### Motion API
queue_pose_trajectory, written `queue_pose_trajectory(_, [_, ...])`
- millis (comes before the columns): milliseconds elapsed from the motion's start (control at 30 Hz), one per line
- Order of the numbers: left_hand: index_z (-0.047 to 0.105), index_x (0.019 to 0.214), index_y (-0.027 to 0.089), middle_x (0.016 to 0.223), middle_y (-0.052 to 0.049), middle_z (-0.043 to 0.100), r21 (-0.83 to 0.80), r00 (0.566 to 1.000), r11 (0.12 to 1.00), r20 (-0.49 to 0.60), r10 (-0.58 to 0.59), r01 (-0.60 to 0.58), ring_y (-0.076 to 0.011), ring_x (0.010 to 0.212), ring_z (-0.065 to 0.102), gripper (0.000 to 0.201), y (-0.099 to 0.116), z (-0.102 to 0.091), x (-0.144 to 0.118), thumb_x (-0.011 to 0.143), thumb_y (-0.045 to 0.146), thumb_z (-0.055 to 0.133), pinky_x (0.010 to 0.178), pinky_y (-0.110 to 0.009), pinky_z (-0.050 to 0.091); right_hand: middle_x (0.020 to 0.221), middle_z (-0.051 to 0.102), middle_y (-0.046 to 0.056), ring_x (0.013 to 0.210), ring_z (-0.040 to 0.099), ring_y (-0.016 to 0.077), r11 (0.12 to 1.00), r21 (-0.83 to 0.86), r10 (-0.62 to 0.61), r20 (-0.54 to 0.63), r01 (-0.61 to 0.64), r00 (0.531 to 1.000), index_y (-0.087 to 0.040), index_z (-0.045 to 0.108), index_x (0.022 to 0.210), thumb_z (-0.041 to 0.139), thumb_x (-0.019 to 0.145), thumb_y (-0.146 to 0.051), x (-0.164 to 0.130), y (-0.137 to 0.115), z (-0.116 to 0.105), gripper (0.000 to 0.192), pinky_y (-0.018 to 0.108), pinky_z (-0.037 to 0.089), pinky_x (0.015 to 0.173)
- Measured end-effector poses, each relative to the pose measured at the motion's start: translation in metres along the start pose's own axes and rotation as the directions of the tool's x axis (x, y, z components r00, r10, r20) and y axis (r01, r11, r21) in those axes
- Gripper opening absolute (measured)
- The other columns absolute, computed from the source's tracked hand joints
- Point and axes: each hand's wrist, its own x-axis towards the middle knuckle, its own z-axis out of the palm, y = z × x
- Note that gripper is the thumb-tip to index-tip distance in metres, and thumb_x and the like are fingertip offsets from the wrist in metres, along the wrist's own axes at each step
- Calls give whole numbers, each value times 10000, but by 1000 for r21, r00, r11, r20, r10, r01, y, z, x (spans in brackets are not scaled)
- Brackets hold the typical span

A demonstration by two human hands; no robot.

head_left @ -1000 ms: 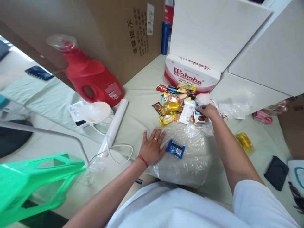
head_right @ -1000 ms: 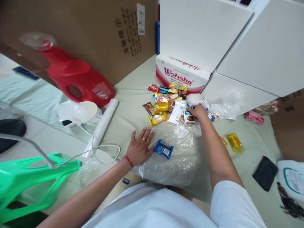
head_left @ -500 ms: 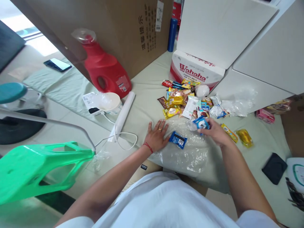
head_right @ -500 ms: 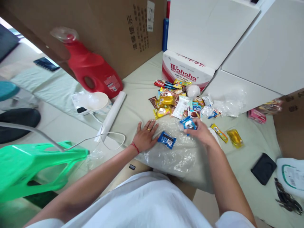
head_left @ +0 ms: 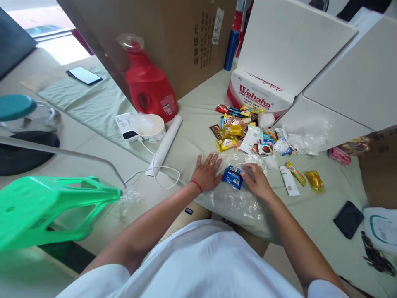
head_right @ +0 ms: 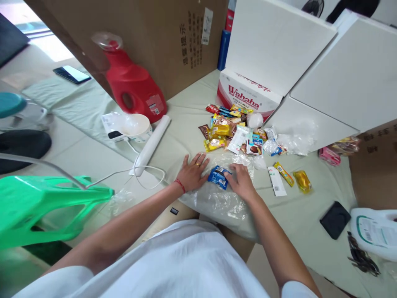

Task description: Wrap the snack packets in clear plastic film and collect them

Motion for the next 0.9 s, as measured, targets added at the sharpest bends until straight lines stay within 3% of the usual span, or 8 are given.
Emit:
queue_pose_trajectory(67, [396,1610,223,1702,-138,316,-2,1000,1000,-4,3,-3,-347,1592,240,705,0,0,0,998,572,412,1257,-701,55,1070,707,101,1069,629,280,994,-69,84,78,-79,993,-193,682,1159,626,918,-525,13,1,8,414,443,438,1026])
queue_pose_trajectory(133, [399,1607,218,1699,-140,322,-7,1000,1000,-1,6,-6,-342,1589,247,699,0,-1,0,999,563,409,1255,-703,56,1040,712,81,1059,628,277,990,-118,101,172,-81,980,-194,707,1136,720,853,-491,22,-1,13,410,423,428,1021])
queue_pose_trajectory(300, [409,1602,222,1698,-134,326,-23,1000,1000,-14,4,-4,-334,1592,243,693,1,-1,-1,1003,572,395,1263,-690,39,1179,666,103,1148,557,287,991,-130,52,60,-44,997,-193,666,1270,750,847,-401,18,-10,14,478,410,418,1037])
queue_pose_trajectory(467, [407,1603,231,1701,-128,322,-32,1000,999,-18,-3,3,-325,1595,239,687,0,1,-1,1011,577,379,1267,-683,24,1258,643,120,1194,508,327,966,-259,31,181,17,983,-210,627,1345,726,853,-268,3,-23,26,505,445,417,1008])
queue_pose_trajectory(533, [398,1608,241,1705,-120,314,-34,1000,999,-10,-9,8,-321,1598,232,696,0,1,-1,1009,595,377,1269,-682,17,1262,639,129,1181,507,327,958,-285,30,180,22,983,-190,617,1356,713,846,-224,0,-23,25,521,453,410,1014])
queue_pose_trajectory(767, [392,1610,234,1707,-120,307,-61,1000,998,-12,-11,10,-346,1593,237,723,0,0,-1,1001,623,386,1260,-708,0,1295,623,120,1283,458,325,953,-225,-163,176,201,971,-208,623,1332,708,818,-192,1,-3,3,521,465,353,1103])
queue_pose_trajectory(900, [401,1602,243,1703,-122,317,-77,1000,997,-29,-10,8,-344,1587,259,688,-1,-3,-2,1007,589,409,1255,-714,9,1312,623,126,1307,455,342,958,-231,-116,230,170,966,-214,620,1354,734,820,-237,9,7,13,547,510,343,1122])
